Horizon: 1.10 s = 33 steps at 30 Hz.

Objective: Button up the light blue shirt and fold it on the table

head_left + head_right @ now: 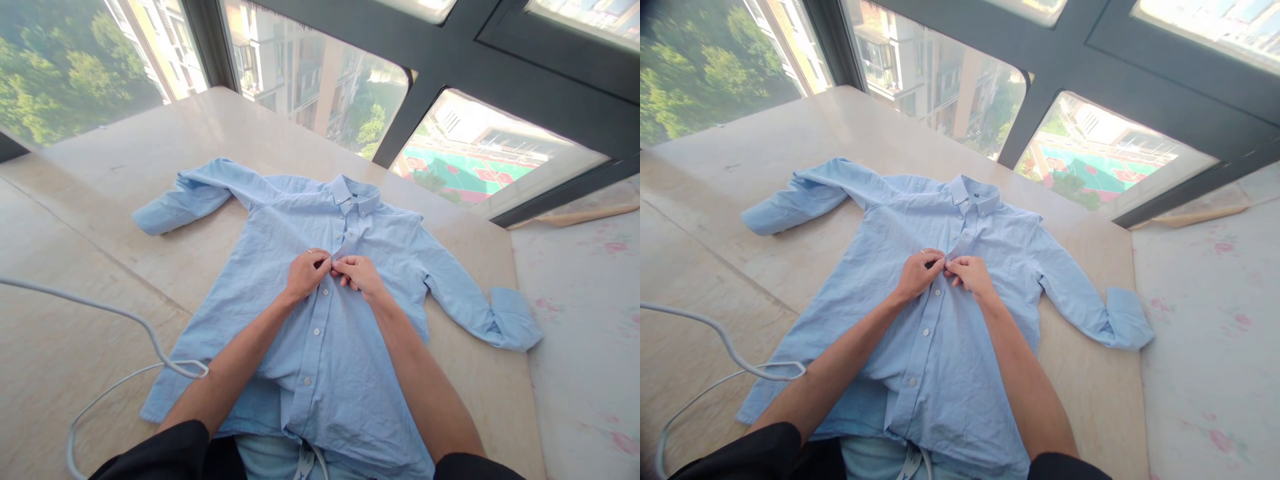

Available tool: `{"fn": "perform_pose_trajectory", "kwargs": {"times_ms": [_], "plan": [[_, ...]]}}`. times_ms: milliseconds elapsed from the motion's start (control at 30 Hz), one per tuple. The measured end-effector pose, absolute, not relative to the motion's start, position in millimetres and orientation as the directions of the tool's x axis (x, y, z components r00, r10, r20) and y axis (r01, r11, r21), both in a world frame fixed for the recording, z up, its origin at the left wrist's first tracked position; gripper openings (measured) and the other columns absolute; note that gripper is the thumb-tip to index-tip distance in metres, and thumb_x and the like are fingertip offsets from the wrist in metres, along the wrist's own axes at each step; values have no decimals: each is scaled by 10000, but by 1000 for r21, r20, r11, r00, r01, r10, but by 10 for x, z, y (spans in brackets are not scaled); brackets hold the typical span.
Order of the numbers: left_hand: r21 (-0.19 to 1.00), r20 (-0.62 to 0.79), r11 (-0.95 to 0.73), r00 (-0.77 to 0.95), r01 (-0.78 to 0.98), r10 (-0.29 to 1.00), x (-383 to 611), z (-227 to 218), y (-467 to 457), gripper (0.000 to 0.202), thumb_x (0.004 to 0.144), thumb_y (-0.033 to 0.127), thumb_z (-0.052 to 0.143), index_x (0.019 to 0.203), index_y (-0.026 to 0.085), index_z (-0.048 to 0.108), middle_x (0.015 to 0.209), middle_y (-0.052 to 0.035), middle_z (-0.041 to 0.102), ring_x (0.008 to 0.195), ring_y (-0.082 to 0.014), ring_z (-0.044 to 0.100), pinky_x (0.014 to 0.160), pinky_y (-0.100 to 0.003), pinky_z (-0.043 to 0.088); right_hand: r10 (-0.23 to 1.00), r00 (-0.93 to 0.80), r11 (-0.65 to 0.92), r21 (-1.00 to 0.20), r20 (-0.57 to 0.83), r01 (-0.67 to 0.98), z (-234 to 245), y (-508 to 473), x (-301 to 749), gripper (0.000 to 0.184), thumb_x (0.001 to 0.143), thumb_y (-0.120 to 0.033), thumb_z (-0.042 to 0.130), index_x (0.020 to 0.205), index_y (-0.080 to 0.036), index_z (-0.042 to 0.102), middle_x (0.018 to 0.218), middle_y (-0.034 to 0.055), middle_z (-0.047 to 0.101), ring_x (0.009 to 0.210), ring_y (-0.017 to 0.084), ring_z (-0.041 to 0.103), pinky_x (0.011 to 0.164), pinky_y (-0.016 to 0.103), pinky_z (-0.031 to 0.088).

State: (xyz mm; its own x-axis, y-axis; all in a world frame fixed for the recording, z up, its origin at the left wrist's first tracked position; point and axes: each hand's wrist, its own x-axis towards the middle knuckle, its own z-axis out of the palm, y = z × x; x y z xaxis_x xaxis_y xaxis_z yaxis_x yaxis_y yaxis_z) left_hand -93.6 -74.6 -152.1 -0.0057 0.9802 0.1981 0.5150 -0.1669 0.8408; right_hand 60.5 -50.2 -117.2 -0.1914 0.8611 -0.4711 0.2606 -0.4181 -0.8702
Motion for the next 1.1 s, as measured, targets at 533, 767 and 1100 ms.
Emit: {"fn": "perform_pose_trajectory", "kwargs": {"times_ms": [533, 767, 1100], "plan": [[901, 223, -156, -124, 404, 967, -902, -1491, -759, 128, 789, 186, 613, 674, 181, 669, 757, -14, 678, 678, -128, 590, 648, -255, 469, 897, -165, -380, -905, -411, 190, -1210, -560, 623, 242, 611, -407, 731, 621, -175, 666, 488, -30, 559, 388, 65, 404, 340, 187, 229], [817, 226, -161, -51, 554, 973, -920, -1558, -755, 118, 821, 169, 639, 713, 194, 679, 812, -13, 663, 715, -139, 594, 697, -273, 480, 913, -162, -304, -888, -375, 344, -1278, -566, 634, 272, 706, -443, 701, 631, -196, 616, 439, -56, 509, 344, 73, 400, 334, 194, 238], [576, 318, -194, 0, 794, 948, -902, -1557, -779, 297, 888, 170, 624, 1177, 191, 691, 1264, -144, 602, 1112, -299, 595, 928, -432, 480, 991, -116, 2, -870, -64, 494, -1363, -788, 702, 157, 862, -349, 546, 820, -216, 620, 651, -20, 627, 480, 137, 610, 415, 217, 402]]}}
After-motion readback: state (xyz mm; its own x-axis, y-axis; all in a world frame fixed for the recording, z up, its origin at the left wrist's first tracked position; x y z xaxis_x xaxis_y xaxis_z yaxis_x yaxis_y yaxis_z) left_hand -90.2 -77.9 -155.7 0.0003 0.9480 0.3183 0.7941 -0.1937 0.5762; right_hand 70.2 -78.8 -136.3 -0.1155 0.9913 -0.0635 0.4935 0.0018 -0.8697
